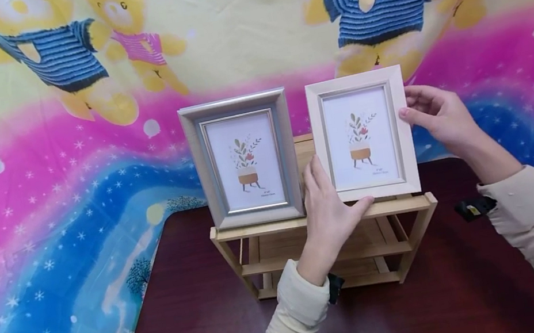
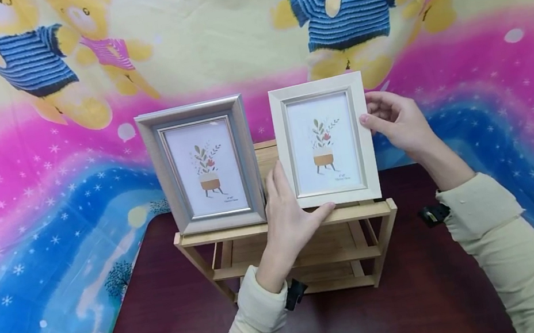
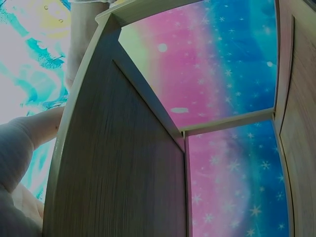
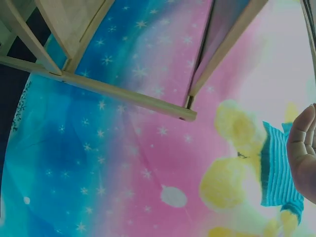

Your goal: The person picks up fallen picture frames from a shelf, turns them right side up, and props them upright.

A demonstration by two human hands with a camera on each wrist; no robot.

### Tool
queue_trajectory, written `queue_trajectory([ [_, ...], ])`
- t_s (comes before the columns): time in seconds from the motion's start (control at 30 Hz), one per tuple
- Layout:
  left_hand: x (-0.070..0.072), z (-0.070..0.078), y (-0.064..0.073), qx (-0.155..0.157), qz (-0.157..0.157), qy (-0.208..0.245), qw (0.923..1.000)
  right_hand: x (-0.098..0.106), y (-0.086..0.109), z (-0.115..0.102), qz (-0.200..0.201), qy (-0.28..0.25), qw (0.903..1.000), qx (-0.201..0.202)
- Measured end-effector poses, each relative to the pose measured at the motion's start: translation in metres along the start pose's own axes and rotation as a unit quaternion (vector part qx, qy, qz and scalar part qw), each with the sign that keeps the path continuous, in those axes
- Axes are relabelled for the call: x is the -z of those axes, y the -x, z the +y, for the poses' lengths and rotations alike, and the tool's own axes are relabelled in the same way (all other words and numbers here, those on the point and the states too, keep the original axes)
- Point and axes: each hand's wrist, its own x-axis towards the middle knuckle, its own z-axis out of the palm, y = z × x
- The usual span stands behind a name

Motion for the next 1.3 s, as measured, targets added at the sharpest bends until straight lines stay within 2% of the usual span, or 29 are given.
queue_trajectory([
  [0.23, -0.001, -0.001, 0.0, -0.013, 0.023, 0.012, 0.9996, -0.002, 0.002, -0.006, 0.006, -0.101, 0.9935, 0.052],
  [0.4, -0.002, -0.003, -0.001, -0.03, 0.033, 0.018, 0.9988, -0.003, 0.005, -0.011, 0.016, -0.102, 0.9914, 0.08],
  [0.6, -0.003, -0.005, 0.0, -0.055, 0.044, 0.018, 0.9974, -0.003, 0.009, -0.014, 0.008, -0.146, 0.9838, 0.105],
  [0.77, -0.003, -0.006, 0.001, -0.069, 0.048, 0.018, 0.9963, -0.002, 0.011, -0.015, 0.001, -0.159, 0.9795, 0.124],
  [1.03, -0.002, -0.01, 0.002, -0.108, 0.065, 0.021, 0.9918, 0.0, 0.013, -0.014, -0.006, -0.192, 0.9704, 0.147],
  [1.2, -0.001, -0.013, 0.004, -0.14, 0.08, 0.03, 0.9864, 0.0, 0.013, -0.015, -0.007, -0.196, 0.9694, 0.148],
  [1.3, 0.0, -0.015, 0.005, -0.172, 0.099, 0.027, 0.9797, 0.0, 0.014, -0.017, -0.005, -0.181, 0.9734, 0.14],
])
